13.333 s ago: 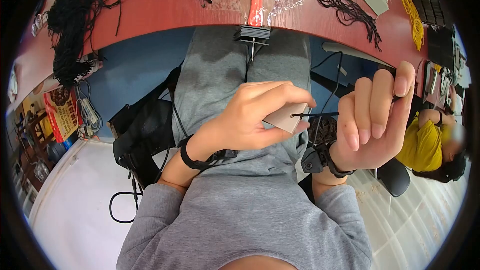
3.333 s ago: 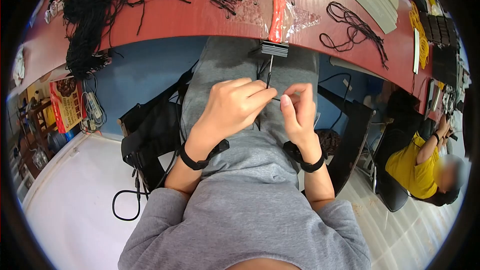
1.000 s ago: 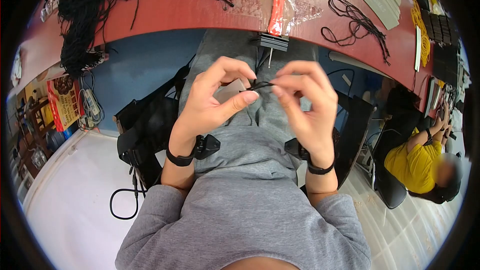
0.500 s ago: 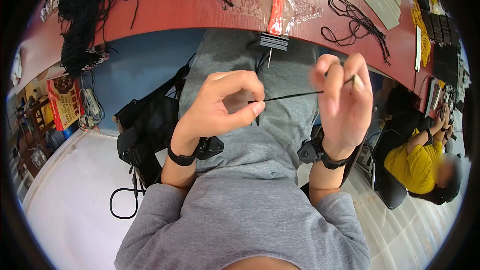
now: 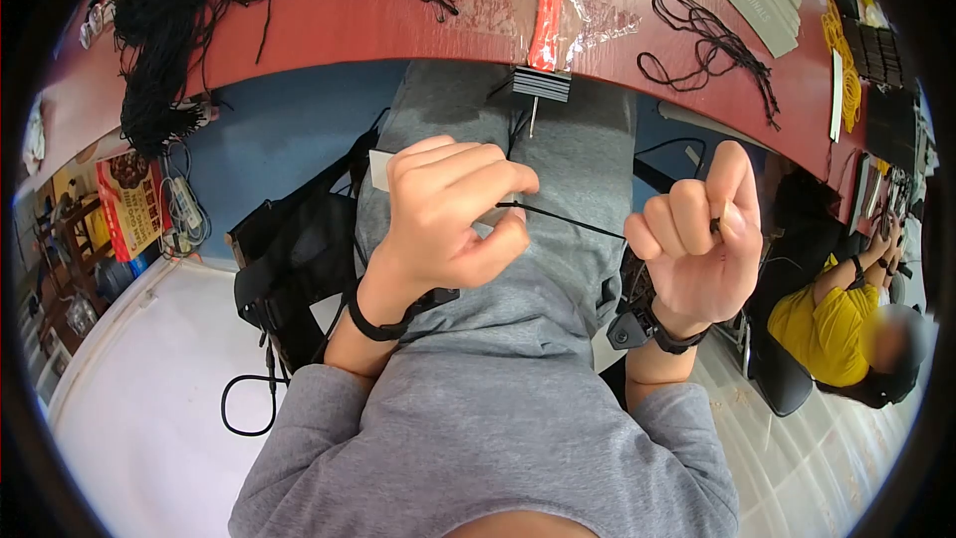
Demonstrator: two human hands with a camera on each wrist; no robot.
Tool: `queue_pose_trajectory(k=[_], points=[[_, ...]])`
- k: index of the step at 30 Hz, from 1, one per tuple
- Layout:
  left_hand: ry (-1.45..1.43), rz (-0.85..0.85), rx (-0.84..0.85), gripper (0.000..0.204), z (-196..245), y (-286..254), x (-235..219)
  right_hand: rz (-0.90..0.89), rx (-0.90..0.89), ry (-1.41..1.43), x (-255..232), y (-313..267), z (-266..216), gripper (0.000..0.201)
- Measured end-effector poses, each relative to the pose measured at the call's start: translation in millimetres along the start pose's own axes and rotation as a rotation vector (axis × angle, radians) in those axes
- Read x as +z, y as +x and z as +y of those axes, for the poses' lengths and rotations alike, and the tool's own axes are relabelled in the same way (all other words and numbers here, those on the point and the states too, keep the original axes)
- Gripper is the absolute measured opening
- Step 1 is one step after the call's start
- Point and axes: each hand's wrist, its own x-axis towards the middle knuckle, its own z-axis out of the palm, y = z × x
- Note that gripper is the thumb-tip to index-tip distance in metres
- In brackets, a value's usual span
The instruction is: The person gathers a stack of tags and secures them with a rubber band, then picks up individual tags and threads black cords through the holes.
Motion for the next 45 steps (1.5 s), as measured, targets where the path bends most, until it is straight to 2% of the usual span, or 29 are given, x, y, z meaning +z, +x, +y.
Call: queue_pose_trajectory(k=[2, 3, 4, 6, 7, 8, 9, 10, 11, 12, 13, 15, 16, 18, 22, 25, 27, 28, 33, 37, 39, 40, 42, 44, 45], points=[[0.031, 0.013, -0.006, 0.022, -1, -3, -2, 0.002, 0.004, -0.039, 1, 1, 1, 0.019], [0.062, 0.027, -0.010, 0.026, -2, -4, -2, 0.044, 0.088, -0.072, -1, -2, -2, 0.023], [0.061, 0.026, -0.008, 0.026, -3, -4, -2, 0.044, 0.085, -0.072, -3, -1, -1, 0.023], [0.012, 0.145, 0.009, 0.037, -5, -7, -1, 0.048, 0.064, -0.138, -6, 3, 3, 0.021], [0.013, 0.144, 0.009, 0.037, -8, -10, 1, 0.083, 0.014, -0.157, -5, 3, 7, 0.017], [-0.022, 0.162, 0.051, 0.045, -12, -12, 4, 0.083, 0.014, -0.154, -1, 4, 12, 0.017], [-0.057, 0.180, 0.093, 0.054, -14, -13, 5, 0.120, -0.046, -0.341, 3, 4, 16, 0.016], [-0.056, 0.179, 0.092, 0.054, -14, -14, 6, 0.158, -0.105, -0.529, 7, 3, 18, 0.017], [0.009, 0.185, 0.110, 0.049, -10, -10, 7, 0.144, -0.109, -0.706, 8, 0, 21, 0.027], [0.074, 0.191, 0.130, 0.044, -7, -6, 6, 0.091, -0.056, -1.057, 12, 0, 17, 0.032], [0.073, 0.188, 0.134, 0.044, -5, -5, 5, 0.031, -0.100, -1.209, 12, 5, 18, 0.030], [0.138, 0.083, 0.111, 0.069, -2, -4, 3, -0.035, -0.166, -1.469, 18, 13, 21, 0.024], [0.138, 0.083, 0.111, 0.069, -5, -5, 8, -0.035, -0.166, -1.469, 20, 13, 22, 0.024], [0.089, 0.442, 0.388, 0.097, -17, -8, 27, -0.045, -0.066, -1.450, 22, 11, 25, 0.022], [0.049, 0.454, 0.483, 0.109, -26, -12, 27, -0.157, -0.202, -1.469, 13, 10, 29, 0.021], [0.084, 0.426, 0.394, 0.110, -20, -14, 23, -0.131, -0.182, -1.501, 18, 9, 27, 0.021], [0.074, 0.308, 0.299, 0.112, -12, -12, 17, -0.136, -0.159, -1.517, 18, 9, 27, 0.021], [0.073, 0.307, 0.299, 0.112, -11, -13, 15, -0.131, -0.169, -1.521, 18, 9, 27, 0.021], [-0.087, 0.178, 0.090, 0.085, -9, -16, 6, -0.132, -0.223, -1.548, 18, 8, 30, 0.023], [-0.046, 0.104, 0.124, 0.077, -6, -15, 4, -0.169, -0.304, -1.563, 11, 9, 34, 0.029], [0.037, 0.241, 0.311, 0.083, -11, -14, 14, -0.165, -0.351, -1.575, 8, 9, 33, 0.031], [0.023, 0.245, 0.328, 0.083, -11, -13, 16, -0.141, -0.352, -1.543, 7, 9, 32, 0.029], [0.371, 0.357, 0.407, 0.084, -6, -6, 21, -0.109, -0.364, -1.541, 9, 8, 18, 0.027], [0.479, 0.508, 0.582, 0.090, -10, 8, 21, 0.071, -0.354, -1.598, 17, 6, -11, 0.021], [0.465, 0.519, 0.593, 0.090, -8, 11, 16, 0.329, -0.389, -1.542, 17, 2, -22, 0.017]])
